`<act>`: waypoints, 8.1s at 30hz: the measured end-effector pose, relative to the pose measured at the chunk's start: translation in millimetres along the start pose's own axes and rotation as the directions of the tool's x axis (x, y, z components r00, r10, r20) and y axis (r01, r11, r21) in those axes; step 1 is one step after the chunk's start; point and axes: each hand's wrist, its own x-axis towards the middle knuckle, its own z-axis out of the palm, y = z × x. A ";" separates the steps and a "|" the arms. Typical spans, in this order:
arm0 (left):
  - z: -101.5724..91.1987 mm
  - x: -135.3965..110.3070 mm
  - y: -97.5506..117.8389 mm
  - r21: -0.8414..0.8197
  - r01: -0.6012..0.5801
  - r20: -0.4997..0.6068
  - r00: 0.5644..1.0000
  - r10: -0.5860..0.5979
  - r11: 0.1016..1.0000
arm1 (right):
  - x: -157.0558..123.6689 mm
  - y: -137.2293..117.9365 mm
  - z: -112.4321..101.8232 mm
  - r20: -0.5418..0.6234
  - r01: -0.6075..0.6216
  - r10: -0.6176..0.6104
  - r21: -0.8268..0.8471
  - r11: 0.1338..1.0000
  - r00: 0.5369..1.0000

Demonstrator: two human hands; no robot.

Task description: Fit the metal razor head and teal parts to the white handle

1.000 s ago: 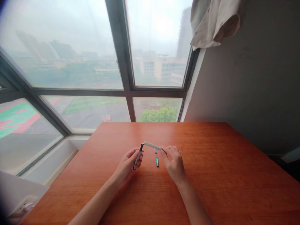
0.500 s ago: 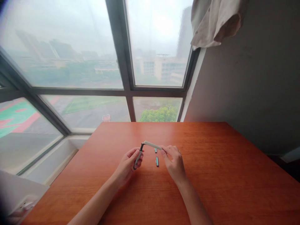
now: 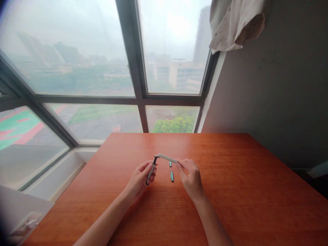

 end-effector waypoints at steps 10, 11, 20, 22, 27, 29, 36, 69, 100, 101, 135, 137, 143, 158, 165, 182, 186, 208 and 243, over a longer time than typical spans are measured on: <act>-1.0 1.6 -1.4 0.013 -0.005 0.001 1.000 0.005 1.000 | 0.1 -1.6 1.0 0.009 0.005 -0.005 0.005 1.000 1.000; -1.2 1.8 -1.6 0.015 -0.002 -0.004 1.000 0.002 1.000 | 0.3 -2.2 0.8 0.008 0.011 -0.011 0.001 1.000 1.000; -3.3 2.0 -1.9 0.021 -0.007 -0.006 1.000 0.008 1.000 | 0.8 -1.8 0.8 0.010 0.026 -0.026 -0.018 0.999 1.000; -3.6 1.7 -1.9 0.019 -0.011 -0.005 1.000 0.011 1.000 | 0.7 -1.1 0.7 0.012 0.022 -0.022 -0.024 0.999 1.000; -3.8 1.5 -2.1 0.014 -0.012 -0.005 1.000 0.012 1.000 | 0.4 -0.5 0.6 0.011 0.010 -0.010 -0.027 1.000 1.000; -3.6 1.7 -1.9 0.005 -0.009 -0.007 1.000 0.009 1.000 | 0.1 -0.1 0.8 0.014 0.009 -0.009 -0.024 1.000 1.000; -3.4 1.9 -1.4 -0.011 -0.016 -0.002 1.000 0.016 1.000 | 0.1 0.6 1.5 0.020 -0.015 0.015 0.002 1.000 1.000; -4.0 2.1 -1.5 -0.032 -0.030 -0.002 1.000 0.030 0.999 | 0.3 -1.9 0.1 0.033 -0.057 0.055 0.054 0.997 0.998; -2.9 0.7 0.3 -0.055 -0.013 -0.014 1.000 0.013 0.998 | 1.7 -2.8 0.2 0.037 -0.055 0.053 0.070 0.996 0.998; -2.8 0.8 0.3 -0.055 -0.014 -0.013 1.000 0.013 0.998 | 1.8 -2.7 0.1 0.034 -0.055 0.053 0.071 0.996 0.998; -3.1 2.2 1.0 -0.009 -0.015 -0.041 0.999 0.014 1.000 | 2.0 -1.6 -1.0 0.020 -0.028 0.028 0.026 0.999 0.999; -3.1 2.1 1.9 -0.015 -0.021 -0.043 0.999 0.020 1.000 | 2.2 -0.9 -1.6 0.020 -0.031 0.031 0.026 0.999 0.999; -3.5 2.2 2.5 -0.040 -0.041 -0.039 0.998 0.039 0.998 | 2.2 -1.2 -2.5 0.022 -0.071 0.069 0.098 0.993 0.997; -4.3 2.2 0.6 0.003 -0.025 -0.010 1.000 0.025 1.000 | 1.9 -5.1 0.5 0.061 -0.070 0.062 0.142 0.987 0.996; -4.8 2.6 -0.4 0.028 -0.033 0.017 0.999 0.033 0.999 | 2.4 -11.4 -0.4 0.083 -0.060 0.047 0.163 0.985 0.995; -7.1 5.7 -3.6 0.101 -0.071 -0.044 0.996 0.076 0.992 | 1.8 -9.2 -0.1 0.103 -0.049 0.034 0.149 0.988 0.994; -6.0 4.7 -2.2 0.086 -0.070 -0.031 0.997 0.073 0.994 | 1.9 -7.8 -0.1 0.101 -0.061 0.046 0.155 0.986 0.994; -5.1 4.4 -0.3 0.064 -0.058 -0.070 0.996 0.062 0.996 | 1.7 -4.7 0.0 0.071 -0.063 0.054 0.124 0.990 0.996; -3.2 1.4 2.1 0.073 -0.037 -0.045 0.998 0.041 0.997 | 2.0 -3.0 -1.1 0.037 -0.041 0.038 0.079 0.996 0.999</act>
